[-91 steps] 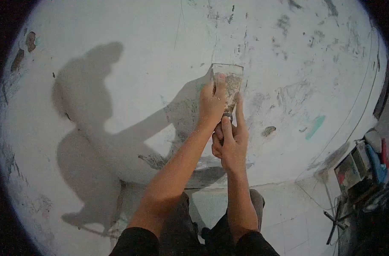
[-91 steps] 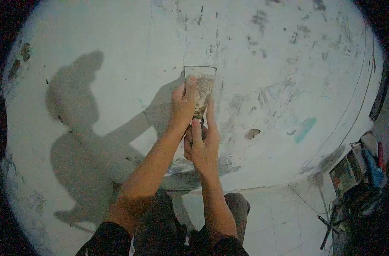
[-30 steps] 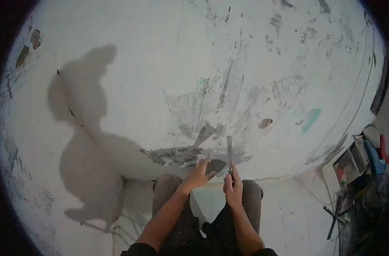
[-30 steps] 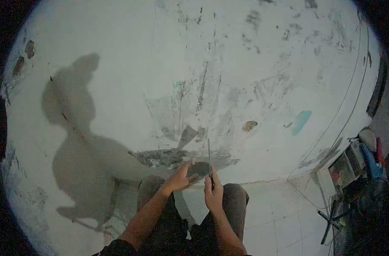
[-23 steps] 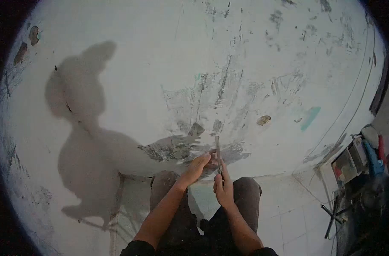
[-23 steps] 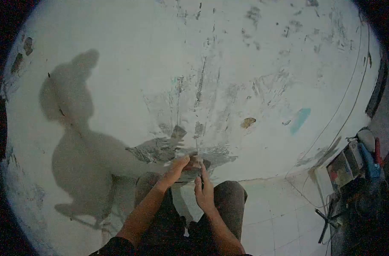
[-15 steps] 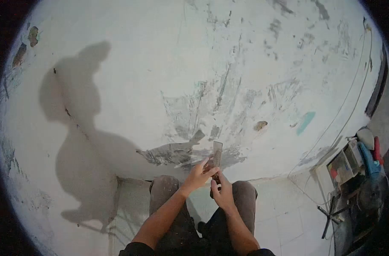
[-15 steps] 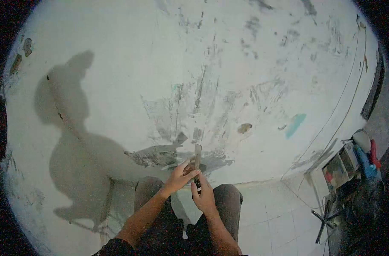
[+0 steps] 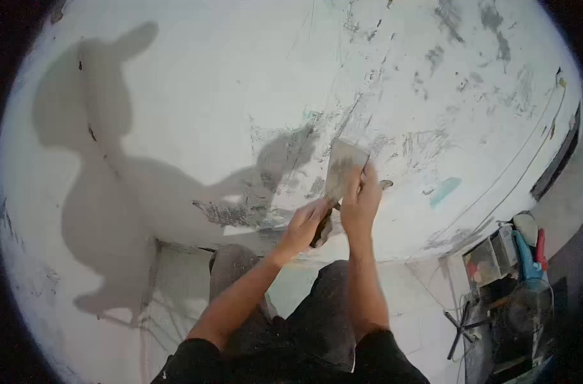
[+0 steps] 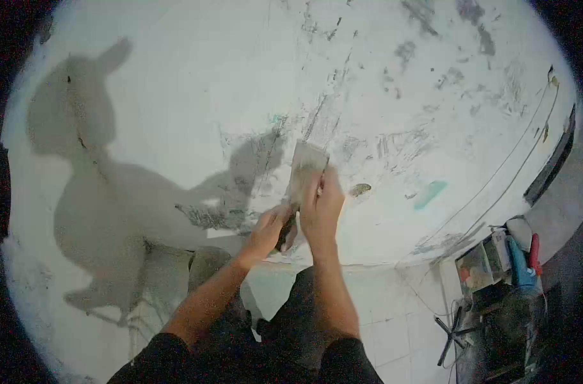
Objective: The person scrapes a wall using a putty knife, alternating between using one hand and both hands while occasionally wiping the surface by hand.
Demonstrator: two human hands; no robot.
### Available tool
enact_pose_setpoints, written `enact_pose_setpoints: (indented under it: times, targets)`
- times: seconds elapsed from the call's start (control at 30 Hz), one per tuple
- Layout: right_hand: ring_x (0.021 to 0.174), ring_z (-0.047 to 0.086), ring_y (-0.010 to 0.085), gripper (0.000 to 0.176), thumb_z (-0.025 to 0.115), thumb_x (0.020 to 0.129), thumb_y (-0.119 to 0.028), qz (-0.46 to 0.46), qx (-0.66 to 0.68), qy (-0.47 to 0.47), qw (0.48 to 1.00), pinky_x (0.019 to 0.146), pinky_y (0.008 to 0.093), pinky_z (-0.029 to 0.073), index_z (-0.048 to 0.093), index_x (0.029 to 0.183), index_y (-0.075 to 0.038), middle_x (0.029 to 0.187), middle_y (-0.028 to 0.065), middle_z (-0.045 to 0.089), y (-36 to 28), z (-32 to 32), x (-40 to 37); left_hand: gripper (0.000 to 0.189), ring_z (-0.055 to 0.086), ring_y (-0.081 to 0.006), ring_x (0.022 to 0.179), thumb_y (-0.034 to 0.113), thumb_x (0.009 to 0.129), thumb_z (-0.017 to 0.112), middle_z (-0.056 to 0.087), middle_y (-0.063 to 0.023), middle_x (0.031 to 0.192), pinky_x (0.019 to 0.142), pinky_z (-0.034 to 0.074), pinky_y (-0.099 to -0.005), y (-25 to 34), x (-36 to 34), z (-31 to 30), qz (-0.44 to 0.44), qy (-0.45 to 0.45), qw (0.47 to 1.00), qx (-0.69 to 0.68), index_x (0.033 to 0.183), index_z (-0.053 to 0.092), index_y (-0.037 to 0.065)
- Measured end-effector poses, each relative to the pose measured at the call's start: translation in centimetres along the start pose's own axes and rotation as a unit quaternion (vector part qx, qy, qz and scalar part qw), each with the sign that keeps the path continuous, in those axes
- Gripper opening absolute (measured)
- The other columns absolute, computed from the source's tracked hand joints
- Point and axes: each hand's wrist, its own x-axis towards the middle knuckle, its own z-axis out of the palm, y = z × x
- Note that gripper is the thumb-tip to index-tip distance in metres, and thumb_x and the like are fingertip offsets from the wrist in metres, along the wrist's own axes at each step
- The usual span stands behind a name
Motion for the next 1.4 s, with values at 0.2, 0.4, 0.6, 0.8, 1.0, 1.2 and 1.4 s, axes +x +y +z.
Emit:
enact_pose_setpoints:
  times: [0.2, 0.4, 0.6, 0.8, 1.0, 1.2, 1.4]
  targets:
    - [0.076, 0.072, 0.0282, 0.029, 0.049, 0.105, -0.020, -0.134, -0.035, 0.042, 0.989, 0.062, 0.0367, 0.056, 0.047, 0.124, 0.001, 0.094, 0.0209, 0.069, -9.4, -0.3, 9.9, 0.040, 0.038, -0.0093, 0.040, 0.045, 0.109, 0.043, 0.041, 0.0012, 0.058, 0.038, 0.032, -0.0270, 11.1, 4.6, 4.6, 0.000, -0.047, 0.992, -0.117, 0.090, 0.045, 0.009]
    - [0.052, 0.069, 0.0259, 0.019, 0.048, 0.103, -0.010, -0.111, -0.012, -0.023, 0.993, 0.042, 0.0361, 0.055, 0.036, 0.112, 0.001, 0.084, 0.0223, 0.069, -11.4, 1.2, 14.3, 0.039, 0.034, -0.0082, 0.042, 0.046, 0.107, 0.047, 0.037, 0.0028, 0.059, 0.039, 0.028, -0.0258, 14.0, 6.0, 4.4, 0.009, -0.101, 0.974, -0.204, 0.085, 0.043, 0.014]
    - [0.050, 0.067, 0.0263, 0.022, 0.049, 0.103, -0.010, -0.123, -0.043, -0.034, 0.991, 0.040, 0.0370, 0.055, 0.032, 0.109, 0.003, 0.075, 0.0219, 0.067, -12.4, 1.8, 14.3, 0.038, 0.033, -0.0062, 0.040, 0.044, 0.107, 0.044, 0.036, 0.0060, 0.056, 0.038, 0.027, -0.0247, 14.9, 5.7, 4.0, 0.019, -0.094, 0.973, -0.209, 0.080, 0.043, 0.017]
    - [0.051, 0.068, 0.0292, 0.025, 0.050, 0.102, -0.011, -0.122, -0.064, -0.041, 0.990, 0.041, 0.0382, 0.058, 0.031, 0.109, 0.004, 0.072, 0.0223, 0.064, -12.8, 3.0, 13.6, 0.035, 0.035, -0.0059, 0.042, 0.044, 0.108, 0.042, 0.039, 0.0063, 0.058, 0.039, 0.028, -0.0244, 13.8, 5.8, 2.7, 0.037, -0.125, 0.964, -0.230, 0.085, 0.043, 0.017]
    - [0.055, 0.070, 0.0284, 0.027, 0.051, 0.099, -0.011, -0.168, -0.150, -0.053, 0.973, 0.042, 0.0382, 0.059, 0.033, 0.109, 0.006, 0.073, 0.0228, 0.065, -12.1, 3.2, 13.9, 0.032, 0.035, -0.0064, 0.043, 0.040, 0.107, 0.045, 0.040, 0.0066, 0.060, 0.039, 0.029, -0.0248, 13.0, 5.9, 2.4, 0.051, -0.156, 0.945, -0.282, 0.087, 0.045, 0.015]
    - [0.051, 0.068, 0.0274, 0.024, 0.049, 0.100, -0.011, -0.129, -0.112, -0.036, 0.985, 0.041, 0.0373, 0.056, 0.034, 0.109, 0.005, 0.069, 0.0215, 0.063, -13.1, 3.5, 13.3, 0.032, 0.034, -0.0057, 0.043, 0.041, 0.106, 0.045, 0.038, 0.0067, 0.060, 0.039, 0.028, -0.0254, 13.5, 5.4, 2.4, 0.049, -0.166, 0.940, -0.295, 0.086, 0.044, 0.016]
    - [0.051, 0.067, 0.0272, 0.027, 0.049, 0.101, -0.011, -0.157, -0.139, -0.038, 0.977, 0.040, 0.0378, 0.056, 0.028, 0.106, 0.005, 0.072, 0.0239, 0.063, -12.0, 3.2, 14.5, 0.033, 0.033, -0.0044, 0.045, 0.041, 0.106, 0.045, 0.038, 0.0075, 0.060, 0.039, 0.027, -0.0241, 13.1, 5.4, 2.9, 0.053, -0.106, 0.956, -0.268, 0.083, 0.044, 0.018]
